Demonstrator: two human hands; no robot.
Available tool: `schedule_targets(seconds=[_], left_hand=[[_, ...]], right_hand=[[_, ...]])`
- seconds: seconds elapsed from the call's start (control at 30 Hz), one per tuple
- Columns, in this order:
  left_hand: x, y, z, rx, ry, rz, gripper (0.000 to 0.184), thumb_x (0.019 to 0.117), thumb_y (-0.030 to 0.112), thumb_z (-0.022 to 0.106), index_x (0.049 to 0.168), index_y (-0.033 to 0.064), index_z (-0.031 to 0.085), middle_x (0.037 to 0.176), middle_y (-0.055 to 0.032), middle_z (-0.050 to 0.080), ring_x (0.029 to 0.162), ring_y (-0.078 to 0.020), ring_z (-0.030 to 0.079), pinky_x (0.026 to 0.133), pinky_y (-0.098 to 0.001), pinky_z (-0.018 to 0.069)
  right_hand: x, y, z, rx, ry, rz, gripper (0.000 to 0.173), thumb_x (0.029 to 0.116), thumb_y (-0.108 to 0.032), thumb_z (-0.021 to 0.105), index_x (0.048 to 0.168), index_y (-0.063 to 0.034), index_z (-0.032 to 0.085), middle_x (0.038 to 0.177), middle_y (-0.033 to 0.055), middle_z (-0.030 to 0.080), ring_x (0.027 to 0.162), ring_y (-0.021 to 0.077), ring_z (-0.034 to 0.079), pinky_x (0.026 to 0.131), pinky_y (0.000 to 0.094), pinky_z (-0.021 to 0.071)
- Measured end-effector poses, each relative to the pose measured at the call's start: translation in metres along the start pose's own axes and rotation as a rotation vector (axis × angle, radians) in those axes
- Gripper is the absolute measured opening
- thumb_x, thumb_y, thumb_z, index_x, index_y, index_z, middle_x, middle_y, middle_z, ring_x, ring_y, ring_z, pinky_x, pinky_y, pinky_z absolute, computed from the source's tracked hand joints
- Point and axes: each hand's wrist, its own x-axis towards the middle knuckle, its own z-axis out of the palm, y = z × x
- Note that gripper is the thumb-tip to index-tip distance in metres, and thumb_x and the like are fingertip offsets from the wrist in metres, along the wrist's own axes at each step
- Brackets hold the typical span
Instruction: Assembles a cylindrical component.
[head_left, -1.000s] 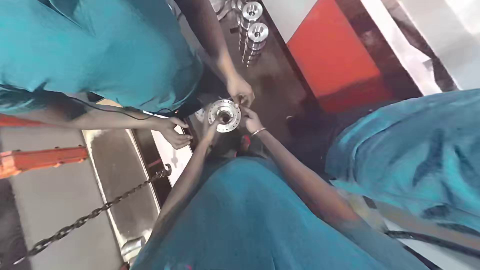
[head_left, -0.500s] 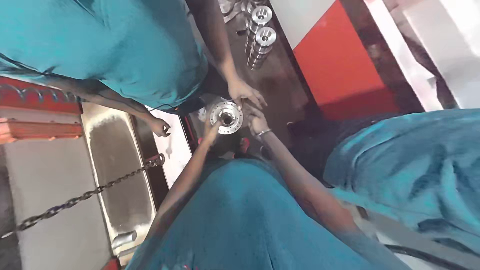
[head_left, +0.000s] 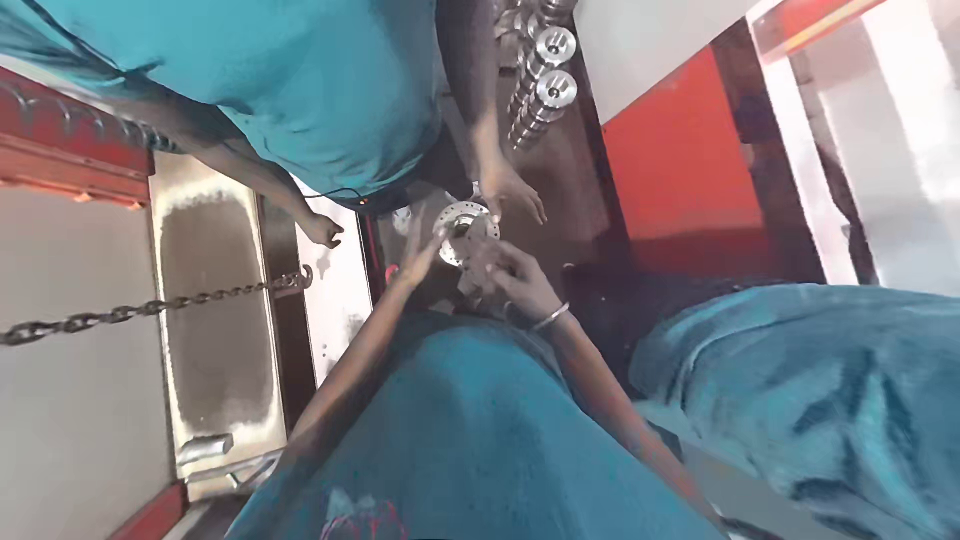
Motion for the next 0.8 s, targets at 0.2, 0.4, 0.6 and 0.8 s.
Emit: schedule_targets(seconds=[0.2,0.4,0.6,0.8], left_hand=[[-0.043,0.047,-0.003,0.012,-0.128,0.312,0.08,0.0953,0.051,0.066,0.16,0.015,0.036,0.166,-0.008,0.03,0.151,-0.0219,0.034,0.12,-0.048,0.0379],[0.012,0.043,-0.019,-0.018,0.052,0.293,0.045,0.1039,0.016,0.056,0.148,0.007,0.05,0.147,-0.0085,0.058,0.13,-0.0178,0.059,0.11,-0.0414,0.0499],[0.082,0.042,0.017,0.227,-0.292,0.175,0.044,0.1106,0.028,0.043,0.143,0.0011,0.055,0.141,-0.0204,0.059,0.134,-0.0292,0.056,0.116,-0.0484,0.0409],[0.072,0.028,0.024,0.168,-0.114,0.217,0.039,0.1101,0.026,0.042,0.136,0.0062,0.063,0.138,-0.0148,0.062,0.132,-0.0247,0.057,0.115,-0.0473,0.0428]], right_hand=[[0.022,-0.007,0.037,0.589,-0.259,0.059,0.061,0.0923,-0.011,0.051,0.151,-0.0034,0.038,0.131,0.0097,0.061,0.114,0.0142,0.064,0.098,0.0343,0.056],[0.02,0.026,0.005,0.108,0.376,0.103,0.035,0.1079,-0.022,0.044,0.119,0.0057,0.063,0.102,0.0161,0.073,0.085,0.0217,0.073,0.075,0.0388,0.0634],[0.058,0.064,0.03,0.06,0.452,0.248,0.057,0.1125,-0.036,0.027,0.15,0.0061,0.037,0.135,0.0267,0.056,0.12,0.0271,0.059,0.102,0.0424,0.0497],[0.064,0.071,0.039,0.126,0.468,0.154,0.063,0.1097,-0.044,0.027,0.154,-0.0005,0.031,0.142,0.019,0.052,0.125,0.0183,0.056,0.104,0.0359,0.0495]])
